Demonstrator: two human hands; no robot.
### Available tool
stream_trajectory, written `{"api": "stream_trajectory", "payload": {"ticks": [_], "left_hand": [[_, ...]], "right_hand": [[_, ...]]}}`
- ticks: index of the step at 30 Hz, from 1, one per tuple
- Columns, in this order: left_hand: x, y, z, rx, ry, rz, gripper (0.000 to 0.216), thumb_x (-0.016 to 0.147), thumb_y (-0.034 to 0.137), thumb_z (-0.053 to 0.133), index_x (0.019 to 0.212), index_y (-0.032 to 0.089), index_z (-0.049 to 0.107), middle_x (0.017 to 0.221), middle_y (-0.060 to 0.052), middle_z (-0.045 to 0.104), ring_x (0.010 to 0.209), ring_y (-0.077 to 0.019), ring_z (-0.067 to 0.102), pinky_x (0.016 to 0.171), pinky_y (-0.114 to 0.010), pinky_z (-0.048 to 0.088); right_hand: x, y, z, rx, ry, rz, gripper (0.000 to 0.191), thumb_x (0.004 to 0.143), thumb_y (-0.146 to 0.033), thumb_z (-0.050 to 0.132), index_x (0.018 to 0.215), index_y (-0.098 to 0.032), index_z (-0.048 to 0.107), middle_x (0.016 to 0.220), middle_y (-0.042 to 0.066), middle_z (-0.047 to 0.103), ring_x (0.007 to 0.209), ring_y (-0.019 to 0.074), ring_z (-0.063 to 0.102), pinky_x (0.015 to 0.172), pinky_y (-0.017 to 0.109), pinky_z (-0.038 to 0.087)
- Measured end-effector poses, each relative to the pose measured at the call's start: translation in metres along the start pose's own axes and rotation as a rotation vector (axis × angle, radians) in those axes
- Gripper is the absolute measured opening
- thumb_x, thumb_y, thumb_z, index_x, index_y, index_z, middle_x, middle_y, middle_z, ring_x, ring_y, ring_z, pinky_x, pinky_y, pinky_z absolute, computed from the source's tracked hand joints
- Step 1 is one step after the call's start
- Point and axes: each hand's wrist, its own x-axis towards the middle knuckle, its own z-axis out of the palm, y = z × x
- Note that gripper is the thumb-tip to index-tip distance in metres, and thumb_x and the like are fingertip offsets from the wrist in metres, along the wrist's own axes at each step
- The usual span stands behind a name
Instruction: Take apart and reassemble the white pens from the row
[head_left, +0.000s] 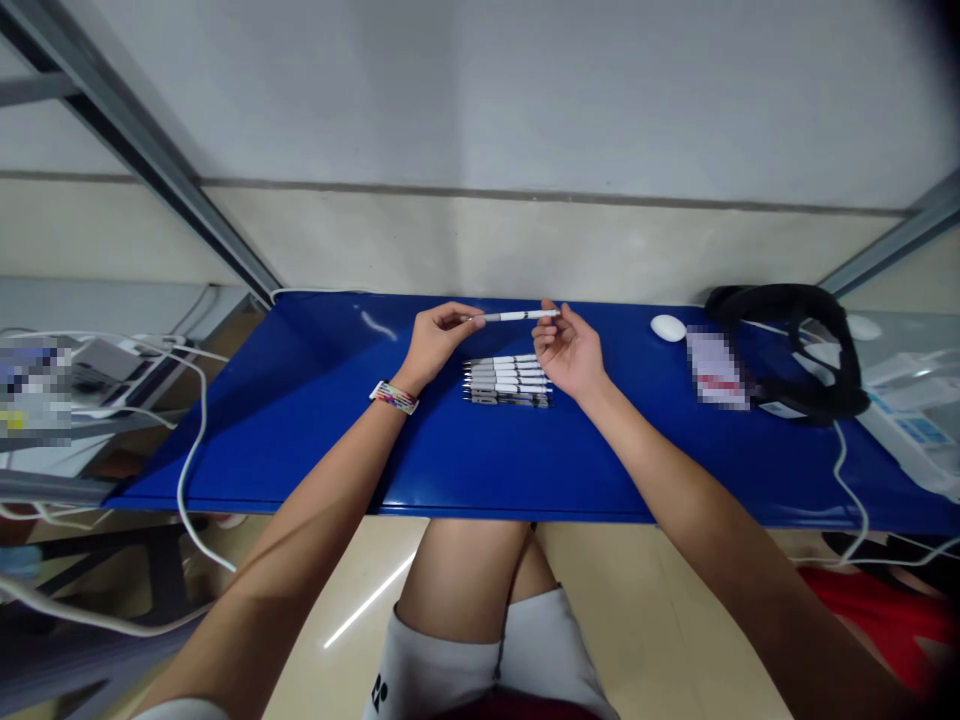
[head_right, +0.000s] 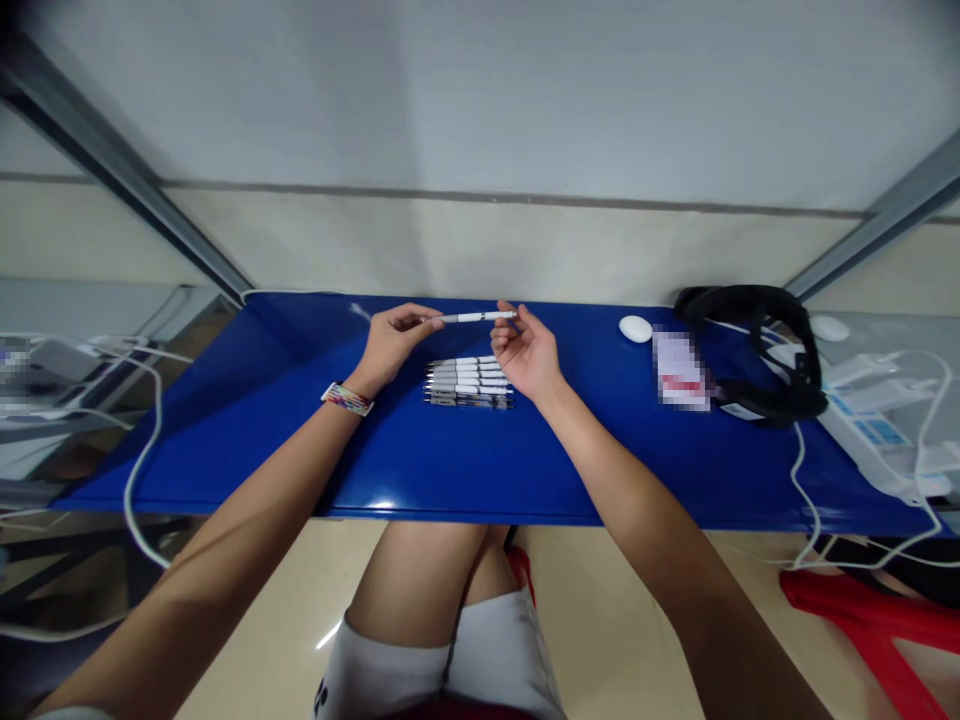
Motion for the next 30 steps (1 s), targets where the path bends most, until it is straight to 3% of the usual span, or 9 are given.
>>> {"api": "stream_trajectory", "payload": {"ticks": [5,8,13,18,22,30], "left_hand": [[-0.0012,0.0022,0.0011,0.021,-0.013,-0.011,0.032,0.082,0.047,0.089,0.098,0.019,0.084,0.088,-0.006,0.08,0.081,-0.0185,0.07,0.079,-0.033,0.056],[-0.0015,0.002,0.0017,0.024,-0.012,-0.011,0.033,0.081,0.047,0.089,0.097,0.019,0.084,0.087,-0.006,0.08,0.08,-0.0186,0.07,0.079,-0.033,0.056],[-0.0012,0.0017,0.0018,0.013,-0.001,-0.015,0.034,0.081,0.048,0.089,0.097,0.019,0.084,0.089,-0.007,0.08,0.082,-0.0188,0.071,0.08,-0.033,0.056],[-0.0013,0.003,0.0018,0.016,-0.011,-0.016,0.033,0.081,0.047,0.089,0.096,0.019,0.084,0.086,-0.006,0.08,0.079,-0.0178,0.069,0.077,-0.032,0.054],[-0.0014,0.0031,0.0018,0.017,-0.011,-0.012,0.031,0.082,0.046,0.089,0.097,0.02,0.084,0.087,-0.006,0.08,0.079,-0.0177,0.069,0.077,-0.033,0.054],[-0.0017,0.0033,0.0014,0.012,-0.017,-0.023,0.03,0.081,0.045,0.089,0.096,0.02,0.084,0.089,-0.007,0.08,0.082,-0.0186,0.07,0.081,-0.034,0.055]], "right_hand": [[0.0016,0.0019,-0.0018,-0.108,0.02,-0.029,0.026,0.1,-0.046,0.071,0.112,-0.023,0.074,0.069,-0.002,0.063,0.059,0.0095,0.055,0.054,0.021,0.05],[0.0015,0.0004,-0.0024,-0.106,0.009,-0.041,0.034,0.102,-0.053,0.067,0.113,-0.023,0.075,0.075,0.0,0.068,0.062,0.0105,0.058,0.056,0.022,0.052],[0.0018,-0.0001,-0.0038,-0.054,0.018,-0.021,0.016,0.099,-0.037,0.072,0.105,-0.022,0.075,0.077,-0.001,0.068,0.065,0.0098,0.059,0.061,0.021,0.054],[-0.0004,-0.0011,-0.0042,-0.094,-0.002,-0.044,0.03,0.1,-0.046,0.068,0.117,-0.023,0.075,0.087,0.003,0.073,0.073,0.0135,0.064,0.065,0.026,0.058],[-0.0021,-0.0019,-0.0036,-0.129,-0.003,-0.035,0.022,0.097,-0.036,0.071,0.116,-0.025,0.074,0.082,0.001,0.071,0.071,0.0126,0.062,0.064,0.025,0.056],[-0.0036,-0.0016,-0.0021,-0.092,-0.018,-0.042,0.022,0.095,-0.037,0.069,0.112,-0.023,0.074,0.084,0.003,0.07,0.073,0.0141,0.061,0.066,0.027,0.057]]}}
